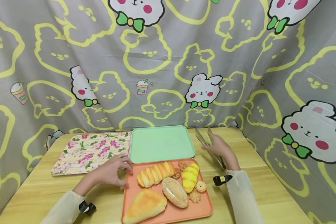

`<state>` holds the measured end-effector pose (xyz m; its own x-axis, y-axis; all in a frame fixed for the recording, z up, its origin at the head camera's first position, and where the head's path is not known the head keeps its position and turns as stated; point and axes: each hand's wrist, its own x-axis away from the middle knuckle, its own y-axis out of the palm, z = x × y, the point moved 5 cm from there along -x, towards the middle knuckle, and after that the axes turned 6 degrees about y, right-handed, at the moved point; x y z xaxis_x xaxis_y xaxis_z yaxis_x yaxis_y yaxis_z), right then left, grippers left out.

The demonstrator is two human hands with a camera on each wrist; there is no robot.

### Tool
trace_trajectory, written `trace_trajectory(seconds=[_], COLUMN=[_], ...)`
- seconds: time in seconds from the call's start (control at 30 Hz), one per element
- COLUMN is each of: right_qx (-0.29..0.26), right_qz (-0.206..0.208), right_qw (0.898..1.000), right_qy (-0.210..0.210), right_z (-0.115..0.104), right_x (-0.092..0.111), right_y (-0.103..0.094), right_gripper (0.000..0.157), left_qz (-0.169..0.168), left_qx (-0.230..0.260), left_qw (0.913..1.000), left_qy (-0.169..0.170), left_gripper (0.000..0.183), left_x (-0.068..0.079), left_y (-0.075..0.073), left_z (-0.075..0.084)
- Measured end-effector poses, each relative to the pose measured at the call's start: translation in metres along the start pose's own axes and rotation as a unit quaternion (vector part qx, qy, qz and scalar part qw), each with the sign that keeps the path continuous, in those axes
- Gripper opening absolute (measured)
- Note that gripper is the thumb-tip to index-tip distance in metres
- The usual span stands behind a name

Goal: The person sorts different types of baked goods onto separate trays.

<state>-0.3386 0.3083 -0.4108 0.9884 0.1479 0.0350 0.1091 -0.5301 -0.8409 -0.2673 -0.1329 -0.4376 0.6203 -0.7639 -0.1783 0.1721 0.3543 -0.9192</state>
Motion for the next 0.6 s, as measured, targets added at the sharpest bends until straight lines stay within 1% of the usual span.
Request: trace_trajectory(seconds=[0.1,0.27,0.43,0.6], right_qx=[0.022,0.025,0.022,0.026], right_qz=[-0.010,-0.035,-0.041,-0.040], right_qw=[0.999,0.996,0.995,0.994], right_qy=[0.035,0.077,0.092,0.096], right_z=[0.007,0.019,0.028,0.032], right_x=[-0.003,-0.006,-0.008,-0.006], right_y=[0.003,0.007,0.009,0.008], right_gripper=[0.090,0.098,0.098,0.087], left_qz=[-0.003,0.000,-0.005,-0.009], left_qx=[0.008,0.004,0.003,0.002], left_qw=[0.9999,1.0000,0.9999,0.9999], left_qy=[-0.005,-0.007,-0.012,-0.012], left_gripper=[0.030,0.031,0.031,0.032], left_x=[0.003,0.003,0.002,0.003], left_y=[0.000,-0.001,0.001,0.002], left_z=[0.000,0.000,0.000,-0.002])
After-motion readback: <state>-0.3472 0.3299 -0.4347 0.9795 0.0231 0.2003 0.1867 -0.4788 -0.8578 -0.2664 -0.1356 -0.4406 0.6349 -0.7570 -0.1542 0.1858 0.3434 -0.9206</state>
